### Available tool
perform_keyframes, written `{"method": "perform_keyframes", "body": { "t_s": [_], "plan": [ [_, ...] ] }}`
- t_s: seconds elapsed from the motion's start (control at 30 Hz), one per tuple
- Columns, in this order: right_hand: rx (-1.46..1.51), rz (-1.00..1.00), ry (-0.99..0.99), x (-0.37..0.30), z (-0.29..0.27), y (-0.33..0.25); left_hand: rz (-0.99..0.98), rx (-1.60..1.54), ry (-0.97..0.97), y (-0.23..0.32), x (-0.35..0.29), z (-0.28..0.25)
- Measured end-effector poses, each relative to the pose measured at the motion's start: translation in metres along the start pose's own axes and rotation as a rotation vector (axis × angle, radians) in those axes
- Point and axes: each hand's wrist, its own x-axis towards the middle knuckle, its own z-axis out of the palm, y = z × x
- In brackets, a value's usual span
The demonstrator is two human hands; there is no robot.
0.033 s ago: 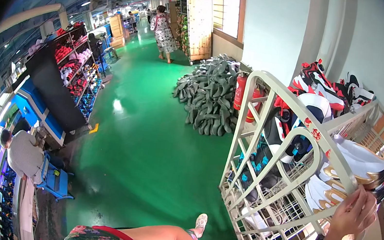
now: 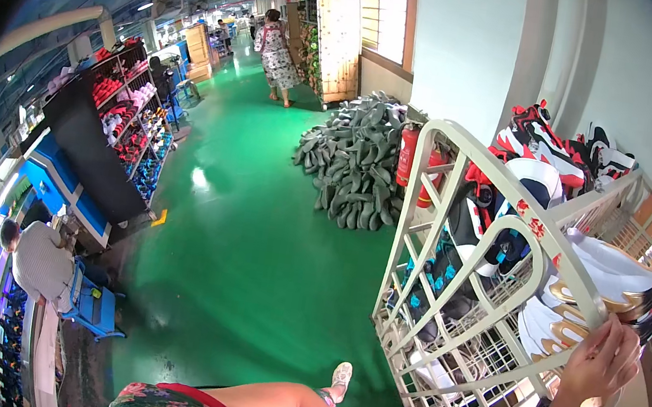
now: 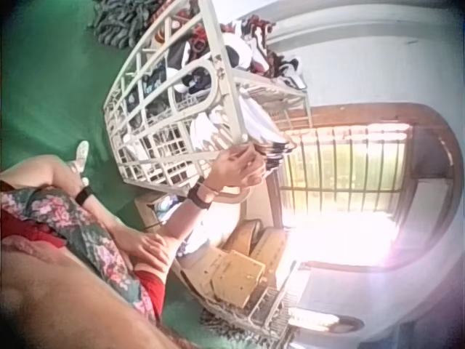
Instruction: Examine and inspect a white shoe sole with a gold-colored accent.
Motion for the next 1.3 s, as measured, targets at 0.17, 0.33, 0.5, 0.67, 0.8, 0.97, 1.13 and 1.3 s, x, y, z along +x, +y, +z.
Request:
{"method": "perform_keyframes", "body": {
  "t_s": [0.17,0.33,0.5,0.67,0.8,0.97,1.13,1.3],
  "plan": [
    [-0.006,0.004,-0.026,0.003,-0.006,0.003,-0.023,-0.047,-0.007,0.006,0.013,0.001],
    [-0.005,0.016,-0.069,-0.001,-0.001,0.000,-0.064,-0.060,-0.003,0.004,0.013,0.002],
    [-0.007,0.016,-0.068,-0.002,0.001,0.003,-0.273,-0.174,-0.210,0.002,0.004,-0.005],
    [-0.019,0.006,-0.034,-0.002,-0.001,0.006,-0.238,-0.202,-0.155,0.001,0.001,-0.004],
    [-0.027,0.008,-0.049,-0.002,-0.001,0.002,-0.128,-0.132,-0.027,0.001,0.006,-0.002],
    [-0.026,-0.002,-0.065,0.000,-0.005,0.007,-0.100,-0.102,0.006,-0.001,0.010,0.006],
    [0.012,-0.009,-0.076,-0.002,-0.001,0.002,-0.104,-0.040,0.014,-0.008,0.004,0.012],
    [0.011,-0.009,-0.096,-0.002,-0.002,0.003,-0.111,-0.020,-0.010,-0.010,0.000,0.015]
  ]
}}
